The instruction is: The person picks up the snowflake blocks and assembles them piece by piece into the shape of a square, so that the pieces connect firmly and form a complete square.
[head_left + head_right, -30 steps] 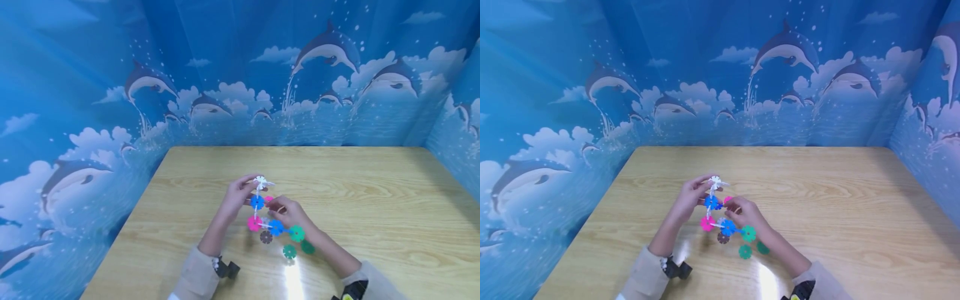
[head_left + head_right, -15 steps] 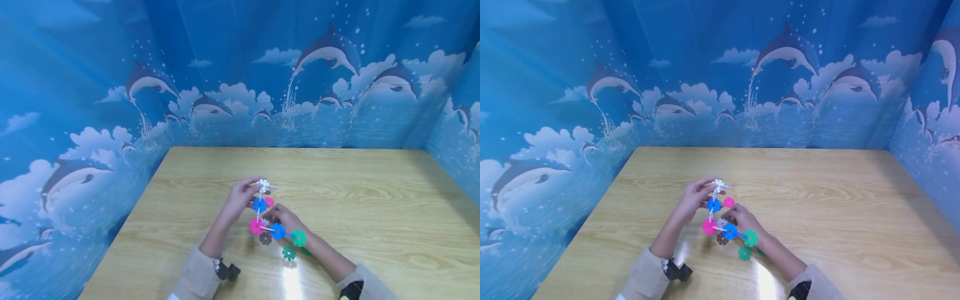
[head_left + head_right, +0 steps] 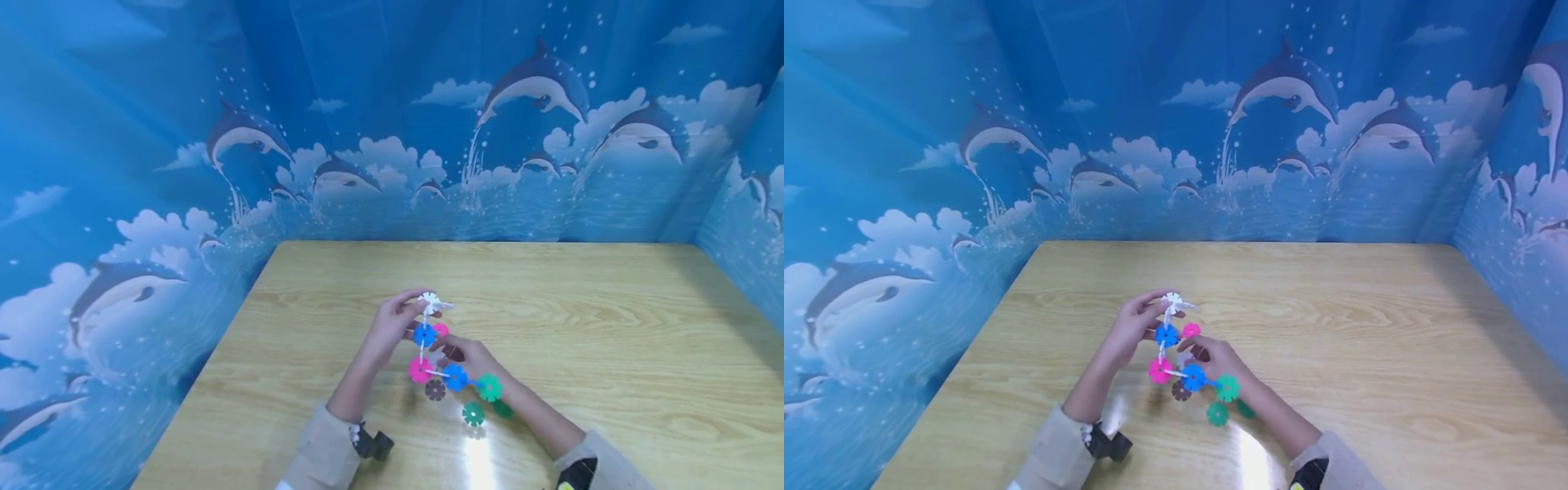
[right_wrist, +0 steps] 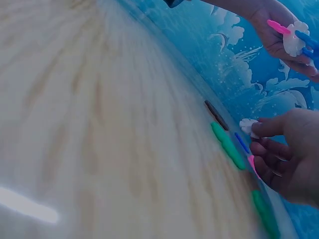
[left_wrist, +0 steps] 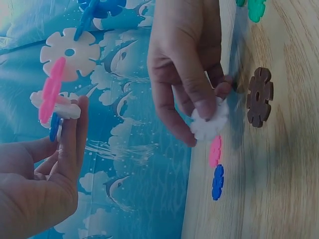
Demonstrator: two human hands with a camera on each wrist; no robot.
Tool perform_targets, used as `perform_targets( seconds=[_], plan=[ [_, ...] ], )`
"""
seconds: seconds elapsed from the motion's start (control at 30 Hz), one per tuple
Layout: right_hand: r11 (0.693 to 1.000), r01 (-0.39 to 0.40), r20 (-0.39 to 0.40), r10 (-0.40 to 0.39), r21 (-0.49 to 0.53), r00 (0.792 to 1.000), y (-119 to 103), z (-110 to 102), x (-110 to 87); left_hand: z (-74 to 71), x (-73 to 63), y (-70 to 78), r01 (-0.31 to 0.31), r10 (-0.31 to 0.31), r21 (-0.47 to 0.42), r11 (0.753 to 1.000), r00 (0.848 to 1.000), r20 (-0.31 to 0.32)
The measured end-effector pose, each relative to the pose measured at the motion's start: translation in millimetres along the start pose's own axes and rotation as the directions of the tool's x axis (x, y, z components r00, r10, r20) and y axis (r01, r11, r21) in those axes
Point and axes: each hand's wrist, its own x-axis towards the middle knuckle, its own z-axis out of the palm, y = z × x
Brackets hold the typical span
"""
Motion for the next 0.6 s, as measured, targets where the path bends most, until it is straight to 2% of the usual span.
perform_targets(
  seconds=[0.13, 0.2, 0.4, 0.6],
  plan=[
    [0.996, -0.083, -0.041, 0.084, 0.028, 0.996, -5.7, -12.3, 1.9, -0.4, 0.4, 0.5, 0.003, -0.003, -0.002, 1.0, 1.0, 0.003],
    [0.99, -0.117, -0.066, 0.122, 0.074, 0.99, -8.6, -20.3, 2.7, -0.3, 0.3, 1.0, 0.004, -0.004, 0.002, 1.0, 1.0, 0.007],
    [0.959, -0.152, -0.126, 0.186, 0.239, 0.974, -20.3, -46.4, 3.9, 3.9, -5.9, 11.0, 0.013, -0.013, 0.021, 1.0, 1.0, 0.012],
    [0.933, -0.153, -0.197, 0.225, 0.325, 0.954, -37.5, -63.7, 2.7, 9.5, -13.9, 20.9, 0.01, -0.011, 0.033, 0.999, 1.0, 0.014]
  ],
)
